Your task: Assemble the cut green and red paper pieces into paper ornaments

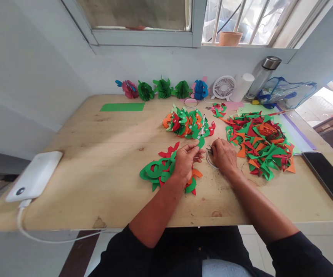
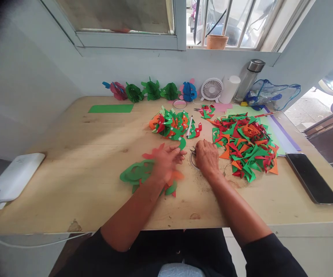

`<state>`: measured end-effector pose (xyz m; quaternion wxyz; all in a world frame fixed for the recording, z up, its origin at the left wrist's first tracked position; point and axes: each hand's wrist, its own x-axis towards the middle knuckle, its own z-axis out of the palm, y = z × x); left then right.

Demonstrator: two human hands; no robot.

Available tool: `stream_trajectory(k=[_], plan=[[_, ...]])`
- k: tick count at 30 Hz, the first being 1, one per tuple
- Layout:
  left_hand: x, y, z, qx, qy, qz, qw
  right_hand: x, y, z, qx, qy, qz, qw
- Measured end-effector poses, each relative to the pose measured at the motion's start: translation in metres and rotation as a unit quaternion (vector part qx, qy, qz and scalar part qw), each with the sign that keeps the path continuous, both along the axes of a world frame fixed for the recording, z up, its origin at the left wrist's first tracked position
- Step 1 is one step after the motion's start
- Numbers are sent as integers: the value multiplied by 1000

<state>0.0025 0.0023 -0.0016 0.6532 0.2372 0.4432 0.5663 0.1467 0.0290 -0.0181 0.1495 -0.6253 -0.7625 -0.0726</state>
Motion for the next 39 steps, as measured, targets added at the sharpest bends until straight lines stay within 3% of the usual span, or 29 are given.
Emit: stream_trajectory(k=[21,26,29,33,37,39], plan=[[1,-1,-1,-9,14,-18,1000,-2,0,0,-1,9,-28,1000],[2,-1,-2,-3,19,-19,1000,0,2,1,10,96,-44,994],[2,0,-4,3,28,-18,999,4,3,6,17,223,-27,974],[2,2,-5,23,48,-10,999,6,-2,17,9,376,12,926],[3,2,-3,27,78,4,997,-3,-14,25,-87,460,95,879],[3,3,-2,32,93,4,995,-9,-18,27,-108,458,114,875]])
